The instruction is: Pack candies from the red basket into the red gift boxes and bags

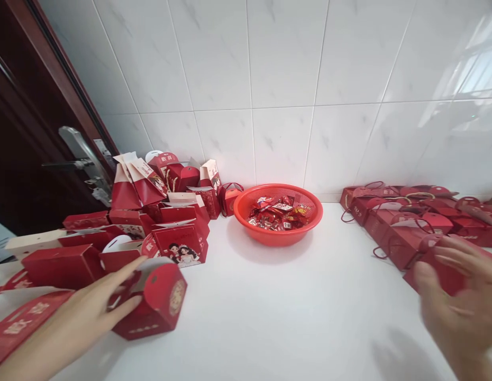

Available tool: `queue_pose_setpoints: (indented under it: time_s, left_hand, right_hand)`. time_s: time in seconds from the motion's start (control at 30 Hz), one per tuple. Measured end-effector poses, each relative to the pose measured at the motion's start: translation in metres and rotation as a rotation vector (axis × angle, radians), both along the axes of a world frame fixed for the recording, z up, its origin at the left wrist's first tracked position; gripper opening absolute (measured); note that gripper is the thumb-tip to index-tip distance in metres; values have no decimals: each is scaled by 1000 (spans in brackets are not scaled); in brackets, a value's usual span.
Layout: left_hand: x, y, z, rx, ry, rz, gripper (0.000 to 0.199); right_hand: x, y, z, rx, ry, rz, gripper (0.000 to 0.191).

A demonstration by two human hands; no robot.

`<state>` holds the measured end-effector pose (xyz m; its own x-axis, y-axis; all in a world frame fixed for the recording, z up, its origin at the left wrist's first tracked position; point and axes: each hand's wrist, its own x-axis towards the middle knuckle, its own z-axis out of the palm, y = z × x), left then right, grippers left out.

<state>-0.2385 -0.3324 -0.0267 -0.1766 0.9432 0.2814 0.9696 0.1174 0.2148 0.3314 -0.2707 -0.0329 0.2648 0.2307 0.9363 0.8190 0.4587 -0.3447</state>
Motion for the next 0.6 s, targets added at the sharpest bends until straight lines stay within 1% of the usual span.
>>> queue_pose_setpoints:
  time_s: [0.03, 0.13, 0.2, 0.27, 0.33, 0.4, 0.47, 0.53, 0.6]
  left_hand:
    - [19, 3, 4, -9, -16, -27, 60]
    - [78, 13, 13, -64, -36, -180, 61]
    - [117, 23, 18, -92, -22, -257, 60]
    - [153, 35, 24, -118, -23, -358, 59]
    - [183, 48, 29, -99, -74, -435, 57]
    - [205, 63, 32, -69, -134, -500, 54]
    - [221, 76, 32, -46, -198, -546, 51]
    - [230, 87, 32, -38, -278, -574, 51]
    - [233, 94, 30, -37, -368, -587, 53]
  right_hand:
    - [-14, 7, -1, -32, -69, 53, 30]
    - [-56, 17, -6, -171, -305, 335, 33]
    - [-81, 18, -9, -300, -420, 508, 36]
    - [-102, 20, -10, -408, -465, 637, 39]
    - [-120, 24, -5, -486, -435, 733, 43]
    - [-135, 29, 3, -555, -374, 774, 45]
    - [-145, 33, 10, -632, -325, 763, 47]
    - [-152, 37, 15, -717, -299, 731, 49]
    - [-153, 41, 15, -781, -288, 700, 49]
